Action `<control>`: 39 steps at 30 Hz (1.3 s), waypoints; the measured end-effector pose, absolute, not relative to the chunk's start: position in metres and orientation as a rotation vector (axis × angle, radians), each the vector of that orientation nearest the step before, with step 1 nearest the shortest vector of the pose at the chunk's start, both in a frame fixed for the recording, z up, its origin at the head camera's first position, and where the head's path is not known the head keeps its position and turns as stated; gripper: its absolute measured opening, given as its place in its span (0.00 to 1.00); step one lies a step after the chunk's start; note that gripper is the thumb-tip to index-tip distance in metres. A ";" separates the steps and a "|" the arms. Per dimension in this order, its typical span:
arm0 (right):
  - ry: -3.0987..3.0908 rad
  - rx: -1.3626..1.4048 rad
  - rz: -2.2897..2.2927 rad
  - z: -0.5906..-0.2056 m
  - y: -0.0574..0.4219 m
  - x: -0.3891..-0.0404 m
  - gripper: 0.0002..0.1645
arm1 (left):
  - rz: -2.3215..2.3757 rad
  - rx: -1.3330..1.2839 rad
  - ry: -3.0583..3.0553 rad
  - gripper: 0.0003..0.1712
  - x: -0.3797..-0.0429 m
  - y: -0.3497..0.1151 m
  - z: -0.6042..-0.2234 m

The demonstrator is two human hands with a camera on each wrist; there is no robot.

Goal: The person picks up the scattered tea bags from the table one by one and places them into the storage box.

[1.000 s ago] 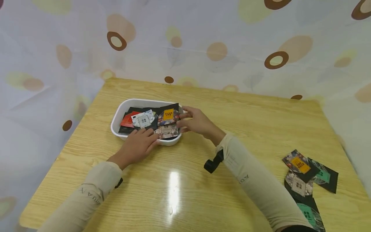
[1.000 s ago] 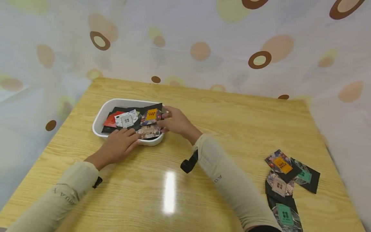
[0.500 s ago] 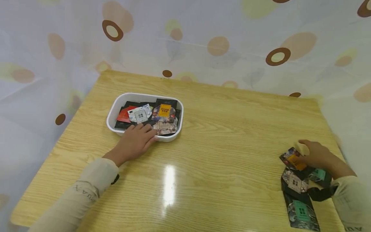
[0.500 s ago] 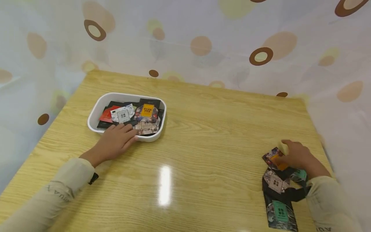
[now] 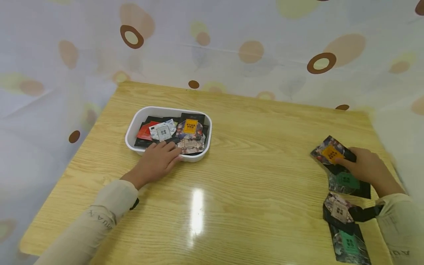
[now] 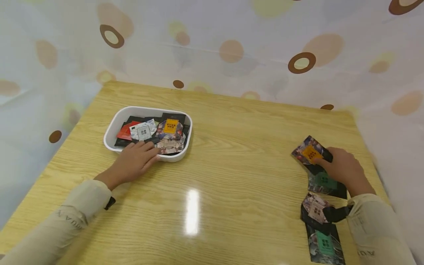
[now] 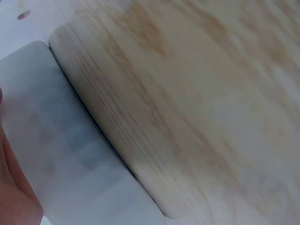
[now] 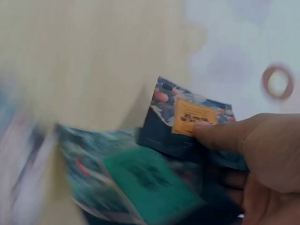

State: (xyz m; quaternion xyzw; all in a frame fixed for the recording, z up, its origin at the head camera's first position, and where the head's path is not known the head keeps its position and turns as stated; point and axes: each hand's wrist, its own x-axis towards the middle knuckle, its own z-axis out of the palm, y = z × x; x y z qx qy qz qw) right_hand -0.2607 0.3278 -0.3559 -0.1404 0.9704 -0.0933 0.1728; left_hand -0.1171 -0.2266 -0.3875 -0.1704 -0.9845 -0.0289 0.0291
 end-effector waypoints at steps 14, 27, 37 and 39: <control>2.329 -0.661 -1.108 -0.316 0.066 -0.271 0.17 | -0.088 -0.510 -3.043 0.19 -0.119 -0.226 -0.386; 2.202 -0.685 -0.995 -0.337 -0.082 -0.267 0.22 | -0.073 -0.529 -3.007 0.17 -0.117 -0.223 -0.386; 2.389 -0.906 -1.069 -0.305 0.064 -0.265 0.28 | -0.067 -0.560 -2.990 0.18 -0.123 -0.218 -0.382; 2.465 -0.897 -0.918 -0.297 0.116 -0.261 0.27 | -0.066 -0.552 -3.003 0.18 -0.123 -0.217 -0.381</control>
